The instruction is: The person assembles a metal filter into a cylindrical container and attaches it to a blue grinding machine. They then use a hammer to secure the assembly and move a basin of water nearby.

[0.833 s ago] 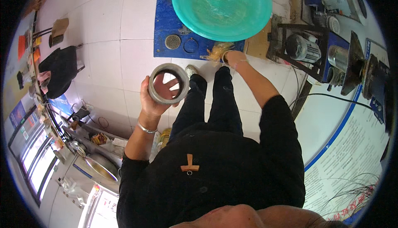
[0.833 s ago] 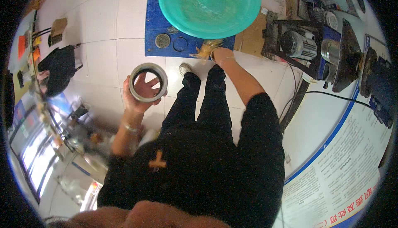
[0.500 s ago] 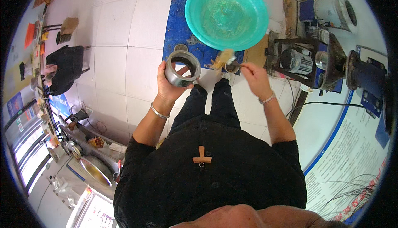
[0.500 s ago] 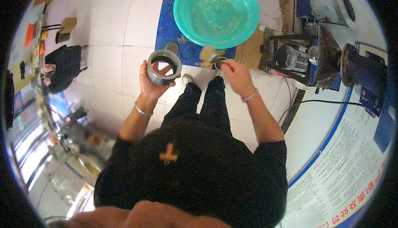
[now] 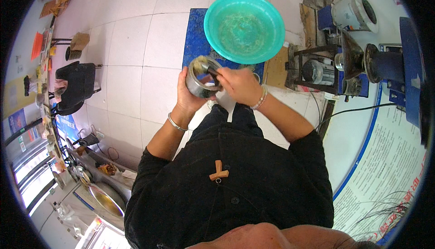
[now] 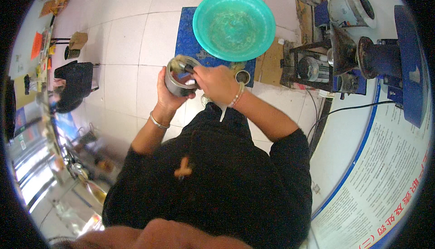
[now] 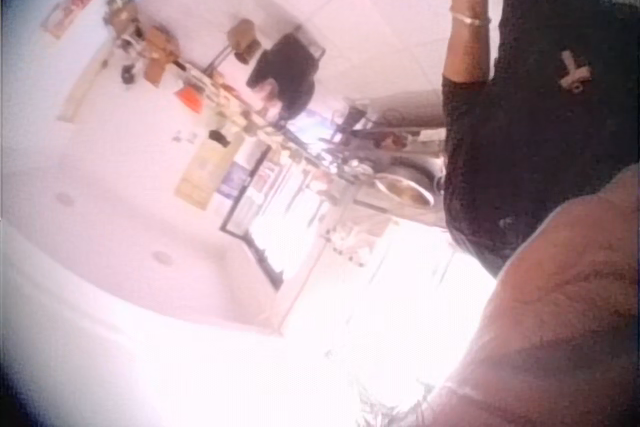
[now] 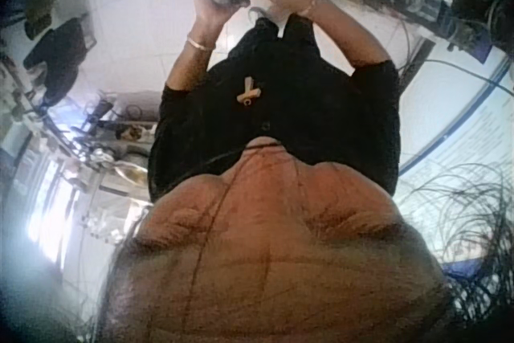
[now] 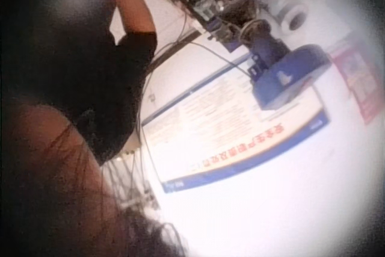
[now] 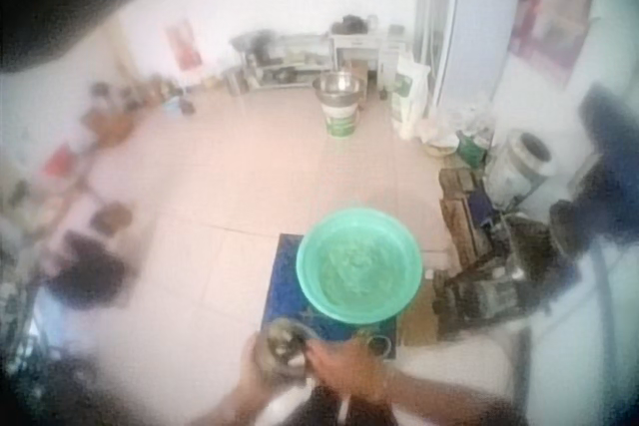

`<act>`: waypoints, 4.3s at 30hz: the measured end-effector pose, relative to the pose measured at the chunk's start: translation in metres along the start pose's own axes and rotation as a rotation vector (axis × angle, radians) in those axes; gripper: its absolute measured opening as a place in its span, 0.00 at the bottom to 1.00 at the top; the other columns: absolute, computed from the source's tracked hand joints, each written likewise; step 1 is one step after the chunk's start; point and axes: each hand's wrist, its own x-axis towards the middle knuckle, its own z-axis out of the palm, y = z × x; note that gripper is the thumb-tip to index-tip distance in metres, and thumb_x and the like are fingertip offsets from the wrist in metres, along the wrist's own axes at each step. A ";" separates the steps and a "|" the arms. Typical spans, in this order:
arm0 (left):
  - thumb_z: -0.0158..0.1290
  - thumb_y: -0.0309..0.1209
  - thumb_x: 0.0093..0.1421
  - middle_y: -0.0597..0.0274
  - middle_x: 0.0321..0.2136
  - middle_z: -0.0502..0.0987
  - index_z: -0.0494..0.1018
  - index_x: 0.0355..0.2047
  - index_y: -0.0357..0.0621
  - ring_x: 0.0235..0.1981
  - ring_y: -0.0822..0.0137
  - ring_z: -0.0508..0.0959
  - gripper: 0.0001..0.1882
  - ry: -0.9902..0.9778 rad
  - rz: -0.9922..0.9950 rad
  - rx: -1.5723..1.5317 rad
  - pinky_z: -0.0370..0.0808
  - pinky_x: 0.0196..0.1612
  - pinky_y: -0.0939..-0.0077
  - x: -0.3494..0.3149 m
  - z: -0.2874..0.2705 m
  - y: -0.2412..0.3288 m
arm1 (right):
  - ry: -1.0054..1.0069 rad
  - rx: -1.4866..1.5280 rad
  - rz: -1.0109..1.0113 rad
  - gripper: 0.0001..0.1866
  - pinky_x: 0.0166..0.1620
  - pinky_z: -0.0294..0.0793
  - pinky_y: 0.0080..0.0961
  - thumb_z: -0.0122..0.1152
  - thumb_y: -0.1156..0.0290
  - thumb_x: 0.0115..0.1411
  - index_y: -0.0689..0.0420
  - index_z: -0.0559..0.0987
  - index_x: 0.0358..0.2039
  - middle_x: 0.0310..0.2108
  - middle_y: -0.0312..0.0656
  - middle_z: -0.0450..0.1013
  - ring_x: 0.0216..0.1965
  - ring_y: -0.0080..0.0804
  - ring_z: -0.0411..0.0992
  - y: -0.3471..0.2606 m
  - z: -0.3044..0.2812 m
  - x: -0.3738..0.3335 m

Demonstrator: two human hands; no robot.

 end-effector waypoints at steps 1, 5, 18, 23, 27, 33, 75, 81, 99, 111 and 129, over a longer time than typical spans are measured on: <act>0.33 0.64 0.54 0.54 0.42 0.72 0.65 0.48 0.52 0.33 0.56 0.75 0.34 0.007 0.026 0.037 0.69 0.22 0.68 -0.001 -0.003 0.004 | -0.045 -0.118 -0.020 0.09 0.23 0.70 0.39 0.50 0.67 0.57 0.60 0.71 0.34 0.17 0.50 0.71 0.21 0.46 0.73 -0.002 -0.005 0.006; 0.43 0.55 0.55 0.58 0.40 0.71 0.58 0.54 0.52 0.32 0.63 0.77 0.31 0.014 0.235 0.265 0.74 0.15 0.72 -0.001 -0.010 0.028 | -0.354 -0.449 -0.151 0.07 0.24 0.73 0.37 0.51 0.73 0.52 0.62 0.76 0.24 0.18 0.49 0.73 0.23 0.45 0.74 -0.027 -0.028 0.041; 0.47 0.54 0.54 0.52 0.48 0.66 0.56 0.58 0.44 0.46 0.58 0.71 0.37 -0.104 0.306 0.347 0.76 0.35 0.67 -0.007 -0.038 0.066 | -0.280 1.347 0.647 0.13 0.15 0.46 0.16 0.48 0.66 0.62 0.62 0.75 0.31 0.13 0.26 0.53 0.13 0.14 0.49 0.044 -0.040 0.027; 0.44 0.60 0.50 0.44 0.49 0.62 0.60 0.53 0.56 0.41 0.41 0.72 0.34 -0.045 0.055 0.060 0.76 0.22 0.61 -0.029 -0.086 0.030 | 0.056 0.266 0.539 0.13 0.25 0.65 0.31 0.50 0.64 0.57 0.60 0.75 0.24 0.18 0.44 0.70 0.19 0.32 0.67 0.186 0.030 -0.107; 0.39 0.62 0.52 0.41 0.54 0.58 0.58 0.56 0.60 0.48 0.35 0.66 0.35 0.069 0.015 -0.066 0.78 0.30 0.49 -0.048 -0.107 -0.002 | -0.207 -0.154 0.743 0.13 0.35 0.70 0.42 0.46 0.65 0.56 0.59 0.77 0.30 0.28 0.52 0.73 0.32 0.49 0.73 0.215 0.091 -0.147; 0.36 0.59 0.57 0.38 0.55 0.57 0.58 0.57 0.61 0.47 0.33 0.66 0.31 0.061 -0.021 -0.249 0.77 0.28 0.46 -0.064 -0.111 -0.024 | -0.445 -0.348 0.860 0.13 0.39 0.70 0.44 0.46 0.66 0.55 0.58 0.76 0.35 0.33 0.51 0.74 0.36 0.52 0.72 0.250 0.148 -0.143; 0.46 0.57 0.52 0.33 0.51 0.62 0.68 0.49 0.60 0.46 0.31 0.66 0.28 0.378 0.301 -0.929 0.64 0.47 0.37 -0.073 -0.198 -0.072 | -0.653 -0.587 0.111 0.41 0.46 0.67 0.40 0.71 0.58 0.38 0.53 0.62 0.53 0.42 0.49 0.63 0.46 0.47 0.62 0.241 0.365 0.148; 0.52 0.57 0.49 0.38 0.53 0.60 0.66 0.51 0.61 0.48 0.34 0.65 0.30 0.349 0.305 -0.893 0.62 0.50 0.38 -0.072 -0.211 -0.074 | -0.348 -0.713 -0.110 0.16 0.41 0.67 0.42 0.55 0.68 0.49 0.54 0.69 0.40 0.39 0.45 0.65 0.43 0.44 0.64 0.270 0.357 0.174; 0.45 0.56 0.54 0.45 0.57 0.58 0.60 0.57 0.65 0.49 0.23 0.61 0.31 0.326 0.425 -0.966 0.69 0.34 0.27 -0.060 -0.223 -0.069 | -0.920 -0.574 -0.084 0.35 0.46 0.62 0.45 0.72 0.63 0.38 0.53 0.64 0.45 0.43 0.44 0.62 0.47 0.43 0.62 0.231 0.358 0.145; 0.39 0.50 0.57 0.55 0.59 0.57 0.62 0.56 0.58 0.55 0.26 0.54 0.27 0.203 0.549 -0.999 0.62 0.40 0.21 -0.040 -0.253 -0.051 | -0.723 0.600 0.450 0.08 0.35 0.68 0.21 0.56 0.70 0.55 0.61 0.78 0.31 0.26 0.36 0.74 0.30 0.21 0.70 0.158 0.276 0.159; 0.41 0.54 0.59 0.46 0.41 0.74 0.66 0.50 0.43 0.40 0.51 0.75 0.30 -0.466 0.862 -0.961 0.73 0.45 0.55 -0.042 -0.197 0.092 | -0.174 -0.046 -1.001 0.15 0.38 0.58 0.29 0.61 0.76 0.45 0.57 0.77 0.37 0.25 0.31 0.70 0.27 0.27 0.66 -0.153 0.168 0.191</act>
